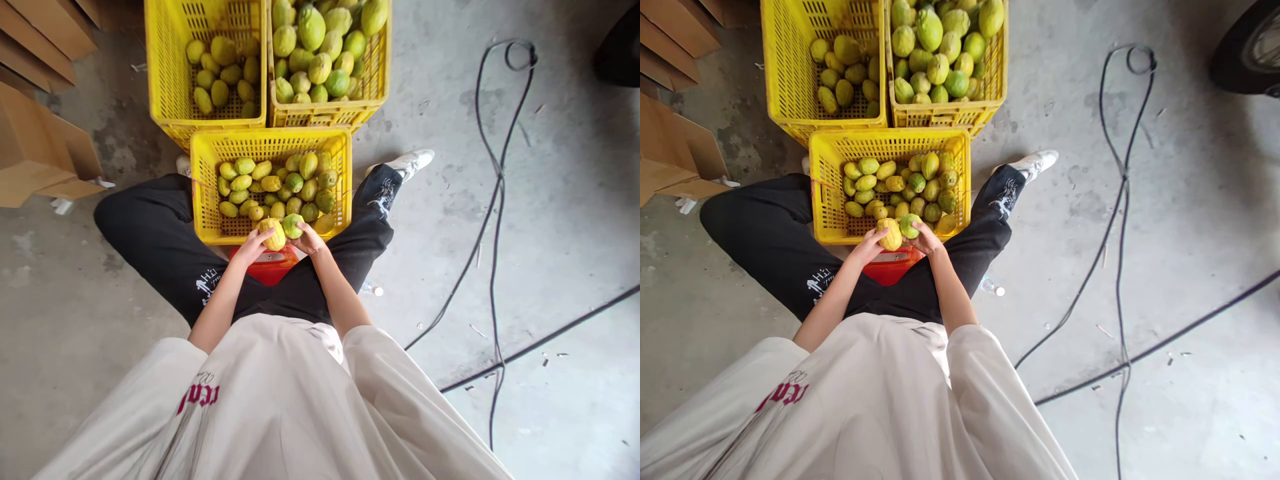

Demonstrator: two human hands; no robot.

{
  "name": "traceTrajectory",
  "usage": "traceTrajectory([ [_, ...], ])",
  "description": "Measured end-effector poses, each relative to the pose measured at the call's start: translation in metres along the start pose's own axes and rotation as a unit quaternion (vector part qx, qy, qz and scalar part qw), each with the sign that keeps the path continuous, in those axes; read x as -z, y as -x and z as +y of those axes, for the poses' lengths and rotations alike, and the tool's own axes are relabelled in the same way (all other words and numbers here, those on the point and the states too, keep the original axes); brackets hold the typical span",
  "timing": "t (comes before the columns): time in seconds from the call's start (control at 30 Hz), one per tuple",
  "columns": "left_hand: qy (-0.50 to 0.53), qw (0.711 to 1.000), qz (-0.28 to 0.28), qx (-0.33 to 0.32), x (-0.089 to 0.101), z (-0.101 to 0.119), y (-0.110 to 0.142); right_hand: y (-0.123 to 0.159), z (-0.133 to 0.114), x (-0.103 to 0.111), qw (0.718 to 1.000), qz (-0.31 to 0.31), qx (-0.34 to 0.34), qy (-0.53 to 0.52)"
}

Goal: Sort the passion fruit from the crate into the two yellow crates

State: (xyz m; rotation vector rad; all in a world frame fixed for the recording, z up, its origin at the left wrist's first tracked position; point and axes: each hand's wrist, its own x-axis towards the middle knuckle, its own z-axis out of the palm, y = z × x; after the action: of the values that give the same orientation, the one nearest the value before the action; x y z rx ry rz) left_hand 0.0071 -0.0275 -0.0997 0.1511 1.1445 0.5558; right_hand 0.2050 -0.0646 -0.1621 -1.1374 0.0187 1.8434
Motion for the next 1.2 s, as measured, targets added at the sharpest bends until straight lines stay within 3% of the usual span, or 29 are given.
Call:
traceTrajectory([
  [0.2, 0.045, 0.997, 0.051, -0.022, -0.002, -0.002, -0.005, 0.01, -0.006, -0.012, 0.999, -0.036, 0.015, 0.031],
  [0.37, 0.06, 0.992, 0.11, -0.001, -0.001, 0.008, -0.003, 0.007, -0.008, -0.012, 0.997, -0.077, -0.001, -0.023],
  [0.6, 0.111, 0.989, 0.094, 0.01, 0.0, 0.015, 0.003, -0.006, 0.002, -0.001, 0.999, -0.048, -0.008, -0.021],
  [0.83, 0.051, 0.994, 0.092, 0.014, -0.003, 0.01, 0.001, -0.01, 0.006, 0.003, 1.0, -0.002, 0.003, 0.011],
  [1.03, 0.024, 0.995, 0.096, -0.005, -0.006, 0.008, 0.005, -0.006, 0.005, 0.006, 0.999, -0.038, 0.009, 0.022],
  [1.2, 0.07, 0.99, 0.122, 0.004, -0.006, 0.011, 0.004, -0.005, 0.005, 0.008, 0.998, -0.055, 0.025, 0.034],
])
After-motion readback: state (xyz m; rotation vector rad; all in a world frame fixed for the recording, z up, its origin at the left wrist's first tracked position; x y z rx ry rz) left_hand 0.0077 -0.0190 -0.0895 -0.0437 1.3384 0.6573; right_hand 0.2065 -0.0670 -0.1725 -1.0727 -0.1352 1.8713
